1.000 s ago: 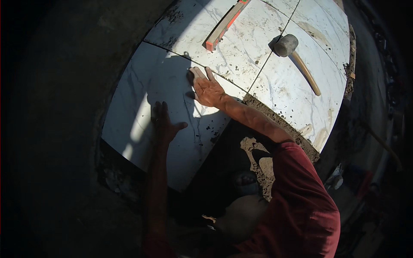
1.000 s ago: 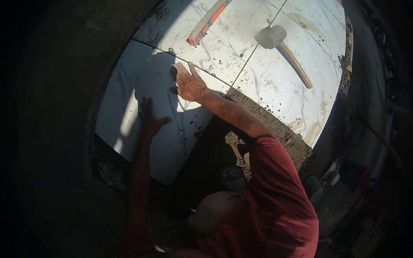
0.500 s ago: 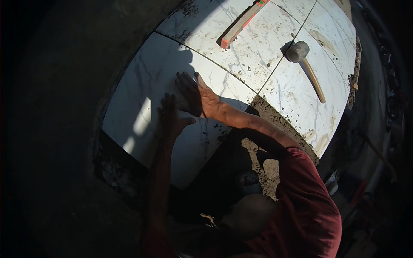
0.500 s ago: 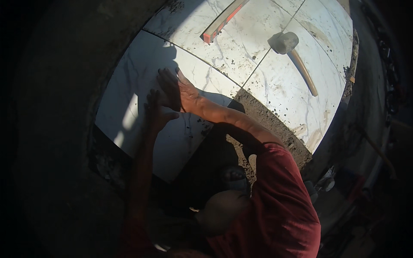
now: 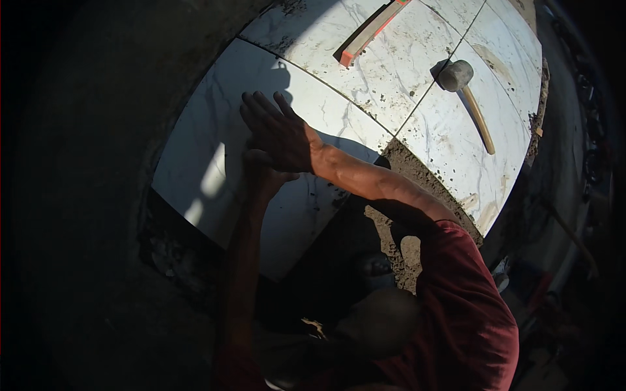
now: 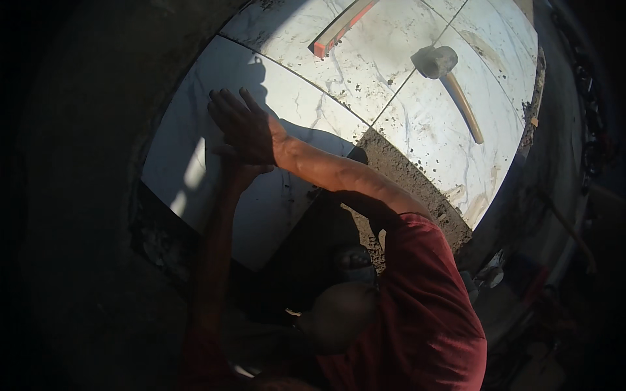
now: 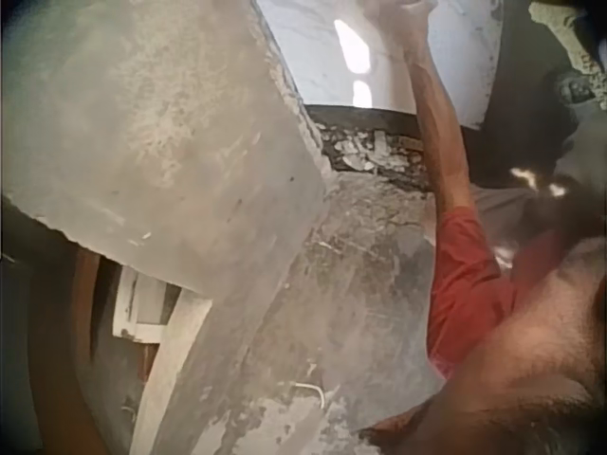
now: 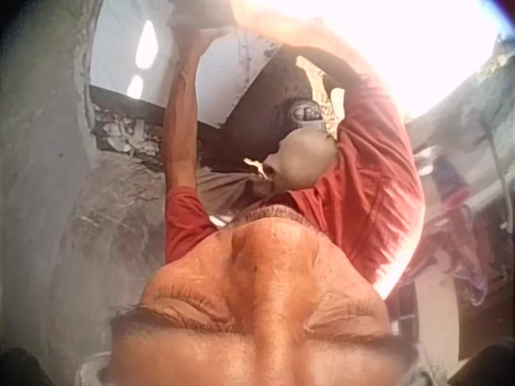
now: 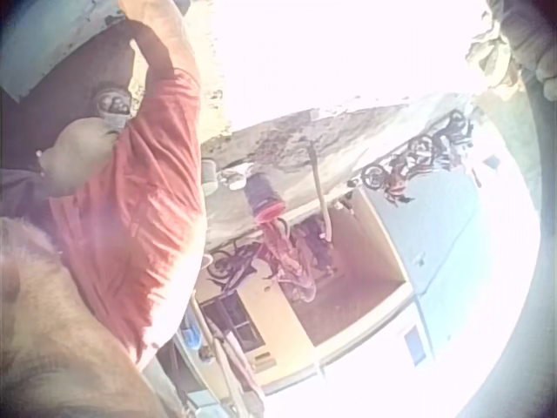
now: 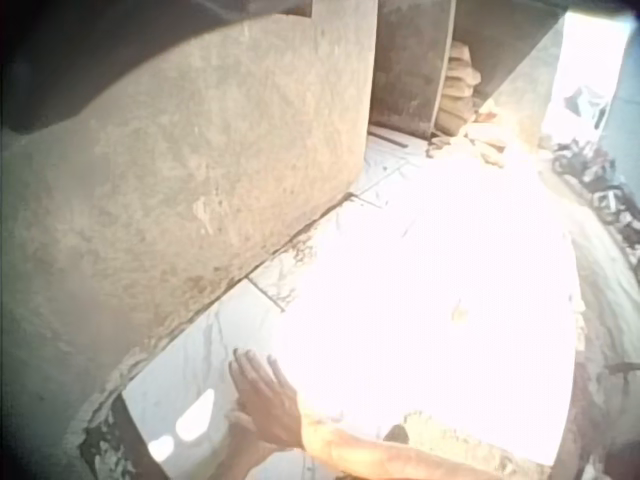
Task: The person places a large white tile onto a bed of mortar by hand, taps it repeatedly with a rubber mallet to level it, and uses a spirit level to check the alignment. The person then uses a trowel to add more mortar along the edge and continues tapping the tile into its final position.
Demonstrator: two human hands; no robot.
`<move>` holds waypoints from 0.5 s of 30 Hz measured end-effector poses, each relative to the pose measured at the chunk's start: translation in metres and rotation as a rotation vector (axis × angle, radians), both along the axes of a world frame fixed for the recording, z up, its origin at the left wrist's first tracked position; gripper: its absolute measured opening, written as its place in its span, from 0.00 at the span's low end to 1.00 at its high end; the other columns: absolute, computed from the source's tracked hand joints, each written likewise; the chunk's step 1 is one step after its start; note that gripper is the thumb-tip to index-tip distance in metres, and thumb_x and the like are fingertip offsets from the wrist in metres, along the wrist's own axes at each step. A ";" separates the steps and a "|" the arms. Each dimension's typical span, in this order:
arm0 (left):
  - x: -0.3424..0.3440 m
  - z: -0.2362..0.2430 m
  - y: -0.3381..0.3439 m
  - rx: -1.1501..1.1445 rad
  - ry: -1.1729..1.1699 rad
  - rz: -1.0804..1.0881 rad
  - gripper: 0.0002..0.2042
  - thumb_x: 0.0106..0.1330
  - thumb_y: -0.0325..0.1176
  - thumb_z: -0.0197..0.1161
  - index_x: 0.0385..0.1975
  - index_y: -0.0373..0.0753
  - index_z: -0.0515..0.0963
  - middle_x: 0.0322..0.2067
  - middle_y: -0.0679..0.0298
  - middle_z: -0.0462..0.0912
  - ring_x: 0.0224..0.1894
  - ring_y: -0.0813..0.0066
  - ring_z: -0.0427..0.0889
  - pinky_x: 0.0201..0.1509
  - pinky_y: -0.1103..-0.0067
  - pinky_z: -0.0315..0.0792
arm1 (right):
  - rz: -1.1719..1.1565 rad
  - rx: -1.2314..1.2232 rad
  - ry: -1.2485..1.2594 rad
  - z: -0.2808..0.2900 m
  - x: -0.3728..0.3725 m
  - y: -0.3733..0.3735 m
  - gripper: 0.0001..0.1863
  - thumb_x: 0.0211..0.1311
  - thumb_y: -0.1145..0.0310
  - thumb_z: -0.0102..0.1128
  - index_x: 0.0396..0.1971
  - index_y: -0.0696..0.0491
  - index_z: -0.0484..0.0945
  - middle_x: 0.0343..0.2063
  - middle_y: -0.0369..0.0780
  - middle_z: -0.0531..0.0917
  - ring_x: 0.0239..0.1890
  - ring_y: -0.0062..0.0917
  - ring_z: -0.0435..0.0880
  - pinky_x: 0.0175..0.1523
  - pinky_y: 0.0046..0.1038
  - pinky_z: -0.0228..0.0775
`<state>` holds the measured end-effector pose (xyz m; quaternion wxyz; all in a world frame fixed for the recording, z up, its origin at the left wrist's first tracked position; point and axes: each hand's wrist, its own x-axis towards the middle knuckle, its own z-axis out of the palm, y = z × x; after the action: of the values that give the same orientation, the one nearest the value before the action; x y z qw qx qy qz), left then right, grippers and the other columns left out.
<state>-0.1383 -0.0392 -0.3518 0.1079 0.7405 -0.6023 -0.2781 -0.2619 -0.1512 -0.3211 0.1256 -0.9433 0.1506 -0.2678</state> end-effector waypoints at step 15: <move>0.022 0.021 0.058 0.204 -0.265 0.129 0.57 0.36 0.48 0.81 0.70 0.50 0.54 0.72 0.51 0.48 0.71 0.38 0.48 0.67 0.44 0.53 | -0.191 -0.383 0.713 -0.019 -0.025 -0.001 0.40 0.66 0.45 0.49 0.66 0.63 0.57 0.67 0.54 0.59 0.71 0.45 0.56 0.73 0.50 0.41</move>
<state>-0.1160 0.0188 -0.3304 -0.0306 0.8148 -0.5311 -0.2303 -0.2867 -0.1522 -0.3396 -0.1375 -0.9650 0.2192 0.0418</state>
